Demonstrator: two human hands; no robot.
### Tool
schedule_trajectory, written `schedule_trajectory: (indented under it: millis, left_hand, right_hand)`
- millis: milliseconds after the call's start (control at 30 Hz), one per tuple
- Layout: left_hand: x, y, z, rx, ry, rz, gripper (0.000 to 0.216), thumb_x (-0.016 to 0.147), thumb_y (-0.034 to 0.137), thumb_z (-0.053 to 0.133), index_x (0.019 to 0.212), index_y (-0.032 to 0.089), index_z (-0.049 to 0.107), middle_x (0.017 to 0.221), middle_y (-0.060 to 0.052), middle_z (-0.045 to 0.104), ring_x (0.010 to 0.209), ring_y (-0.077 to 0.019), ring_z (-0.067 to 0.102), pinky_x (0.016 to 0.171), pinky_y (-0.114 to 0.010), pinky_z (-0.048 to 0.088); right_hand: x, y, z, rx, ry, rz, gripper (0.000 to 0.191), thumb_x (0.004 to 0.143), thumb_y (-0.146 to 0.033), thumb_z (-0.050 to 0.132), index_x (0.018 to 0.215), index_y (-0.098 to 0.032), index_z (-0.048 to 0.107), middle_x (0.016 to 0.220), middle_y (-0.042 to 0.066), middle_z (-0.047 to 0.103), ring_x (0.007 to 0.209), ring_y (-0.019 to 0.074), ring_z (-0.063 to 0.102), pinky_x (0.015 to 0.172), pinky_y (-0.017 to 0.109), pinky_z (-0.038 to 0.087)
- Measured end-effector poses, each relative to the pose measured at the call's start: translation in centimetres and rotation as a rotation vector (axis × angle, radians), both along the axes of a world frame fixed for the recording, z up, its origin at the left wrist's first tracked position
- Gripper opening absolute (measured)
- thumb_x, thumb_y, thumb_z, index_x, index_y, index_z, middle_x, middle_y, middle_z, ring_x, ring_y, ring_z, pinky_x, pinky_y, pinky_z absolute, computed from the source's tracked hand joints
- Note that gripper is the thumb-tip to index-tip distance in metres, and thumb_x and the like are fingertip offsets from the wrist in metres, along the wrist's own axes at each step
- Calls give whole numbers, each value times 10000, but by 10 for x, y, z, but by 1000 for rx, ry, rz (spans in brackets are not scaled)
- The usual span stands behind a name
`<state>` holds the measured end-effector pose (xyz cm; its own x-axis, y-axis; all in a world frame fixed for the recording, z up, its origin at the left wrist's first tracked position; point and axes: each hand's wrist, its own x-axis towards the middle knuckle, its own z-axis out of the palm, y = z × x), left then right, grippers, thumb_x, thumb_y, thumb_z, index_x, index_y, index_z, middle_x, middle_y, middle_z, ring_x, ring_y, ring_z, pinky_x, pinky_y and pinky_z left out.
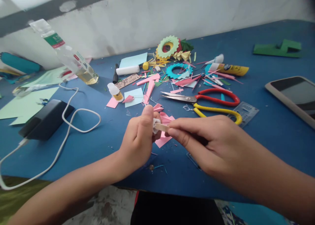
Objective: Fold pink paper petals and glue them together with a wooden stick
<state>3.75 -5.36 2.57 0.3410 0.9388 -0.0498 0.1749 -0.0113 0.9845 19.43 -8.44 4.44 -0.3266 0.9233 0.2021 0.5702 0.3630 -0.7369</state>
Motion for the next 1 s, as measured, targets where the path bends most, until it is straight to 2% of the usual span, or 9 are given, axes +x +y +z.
schedule_trajectory:
  millis: [133, 233, 367, 467, 567, 700, 833, 900, 1000]
  left_hand:
    - [1, 1, -2, -39, -31, 24, 529, 916, 486, 214, 523, 187, 402, 461, 31, 354, 405, -87, 277, 391, -225, 241]
    - [3, 1, -1, -111, -135, 22, 522, 905, 501, 232, 516, 188, 387, 435, 41, 325, 388, -80, 262, 388, -214, 248]
    - [3, -1, 1, -192, -260, -1, 530, 901, 505, 260, 508, 181, 406, 420, 48, 310, 375, -70, 255, 372, -196, 237]
    - [3, -2, 2, -201, -289, 7, 533, 881, 534, 319, 500, 176, 419, 406, 53, 299, 367, -64, 256, 358, -188, 219]
    - [2, -2, 2, -221, -302, 28, 537, 841, 583, 377, 492, 177, 417, 390, 59, 277, 354, -60, 245, 340, -186, 190]
    - [0, -1, 4, -258, -344, -2, 540, 833, 591, 391, 489, 174, 414, 402, 53, 306, 350, -51, 228, 330, -182, 161]
    - [-3, -1, 5, -245, -367, -29, 521, 848, 554, 398, 489, 176, 394, 410, 53, 307, 356, -50, 232, 329, -176, 164]
    - [-3, 0, 4, -216, -362, -28, 514, 854, 535, 402, 484, 181, 364, 403, 57, 289, 359, -51, 238, 327, -173, 169]
    - [-2, 0, 3, -201, -344, -11, 510, 848, 525, 420, 475, 185, 344, 399, 63, 264, 356, -49, 229, 321, -173, 171]
  right_hand:
    - [-3, 1, -1, -93, 55, 41, 208, 879, -173, 456, 765, -194, 629, 678, -17, 653, 598, 118, 584, 526, 228, 406]
    - [-4, 2, -1, -154, 134, 71, 237, 900, -184, 430, 763, -203, 623, 737, -15, 666, 667, 124, 606, 565, 223, 437]
    - [-5, 4, -1, -248, 244, 110, 246, 903, -192, 428, 763, -210, 630, 718, -20, 640, 700, 123, 597, 580, 214, 445]
    - [-5, 8, -3, -305, 345, 160, 234, 899, -230, 447, 752, -194, 625, 670, -23, 590, 608, 96, 528, 522, 198, 403]
    - [-6, 11, -6, -345, 451, 196, 239, 892, -279, 470, 721, -180, 603, 609, -44, 510, 491, 54, 389, 434, 183, 315]
    - [-6, 13, -9, -366, 507, 212, 236, 893, -293, 478, 709, -185, 579, 549, -64, 403, 450, 45, 296, 389, 187, 241]
    - [-6, 12, -8, -264, 426, 184, 238, 907, -318, 461, 756, -197, 600, 538, -60, 427, 442, 52, 335, 394, 189, 274]
    - [-5, 11, -9, -122, 301, 132, 220, 909, -281, 459, 773, -194, 609, 563, -44, 507, 473, 64, 426, 431, 194, 336]
    - [-5, 9, -12, 175, 109, 47, 144, 880, -169, 484, 849, -177, 624, 694, -7, 646, 591, 91, 572, 525, 201, 421]
